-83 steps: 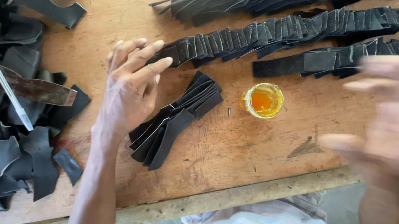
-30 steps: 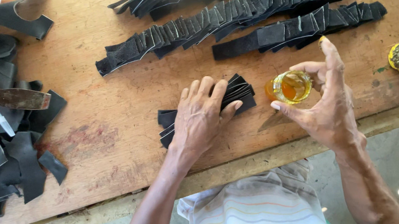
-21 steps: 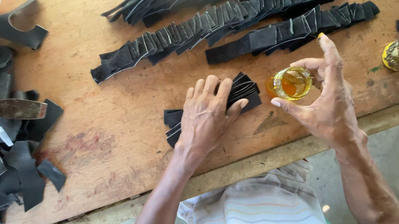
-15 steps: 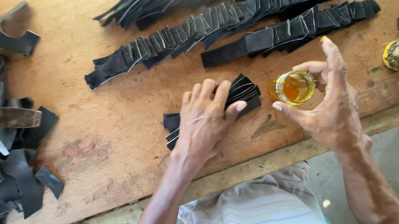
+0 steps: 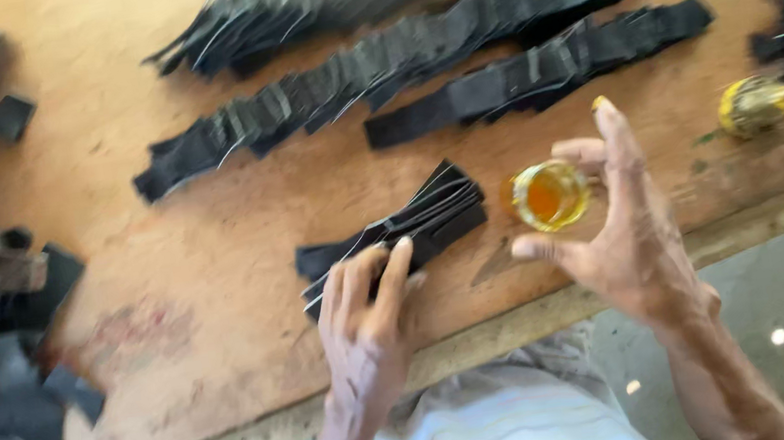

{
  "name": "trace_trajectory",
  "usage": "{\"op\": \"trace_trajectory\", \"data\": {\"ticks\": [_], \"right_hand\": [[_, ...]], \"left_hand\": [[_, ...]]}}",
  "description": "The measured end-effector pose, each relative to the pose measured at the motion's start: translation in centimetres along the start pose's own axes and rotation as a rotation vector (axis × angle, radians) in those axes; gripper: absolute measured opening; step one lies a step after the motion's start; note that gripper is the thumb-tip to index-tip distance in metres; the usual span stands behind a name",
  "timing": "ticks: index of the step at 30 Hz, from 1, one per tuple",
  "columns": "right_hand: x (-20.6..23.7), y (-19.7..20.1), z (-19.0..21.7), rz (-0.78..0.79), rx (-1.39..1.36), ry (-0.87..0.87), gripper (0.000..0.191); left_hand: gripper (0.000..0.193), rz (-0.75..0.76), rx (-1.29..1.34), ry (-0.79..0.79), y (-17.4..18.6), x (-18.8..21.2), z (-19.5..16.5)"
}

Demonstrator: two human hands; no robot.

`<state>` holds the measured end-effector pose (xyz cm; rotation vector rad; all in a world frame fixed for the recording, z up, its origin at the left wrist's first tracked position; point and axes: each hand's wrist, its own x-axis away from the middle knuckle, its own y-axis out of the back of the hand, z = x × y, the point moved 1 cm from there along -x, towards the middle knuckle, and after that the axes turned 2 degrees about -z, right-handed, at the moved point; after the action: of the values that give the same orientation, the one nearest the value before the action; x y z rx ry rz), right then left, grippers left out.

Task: The person repeatedly picks small black rubber pieces from a stack, dips a finger into a small jar of yellow glue, and applies the glue to the edge of each piece before placing it onto a growing row on the table. The process is repeated continuously throughout the clip.

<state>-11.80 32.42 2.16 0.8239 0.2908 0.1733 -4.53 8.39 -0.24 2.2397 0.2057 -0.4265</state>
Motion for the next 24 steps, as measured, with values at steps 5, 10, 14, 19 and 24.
{"op": "trace_trajectory", "data": {"ticks": [5, 10, 14, 19, 24], "right_hand": [[-0.6, 4.6, 1.1, 0.186, 0.338, 0.231, 0.074], [-1.9, 5.5, 1.6, 0.390, 0.391, 0.278, 0.056], [-3.8, 4.0, 1.9, 0.501, 0.456, 0.275, 0.051], [-3.9, 3.4, 1.5, 0.518, 0.400, 0.307, 0.043], [-1.6, 4.0, -1.0, 0.310, 0.216, 0.271, 0.043]], "left_hand": [[0.033, -0.081, -0.021, -0.022, -0.9, 0.4, -0.3], [0.042, -0.019, 0.030, 0.021, -1.2, 0.5, 0.2], [0.040, -0.011, 0.024, 0.013, -1.1, 0.6, 0.2], [0.043, 0.007, 0.049, 0.021, -1.1, 0.3, 0.0], [0.044, 0.012, 0.000, 0.030, -1.0, -0.1, -0.3]]}}
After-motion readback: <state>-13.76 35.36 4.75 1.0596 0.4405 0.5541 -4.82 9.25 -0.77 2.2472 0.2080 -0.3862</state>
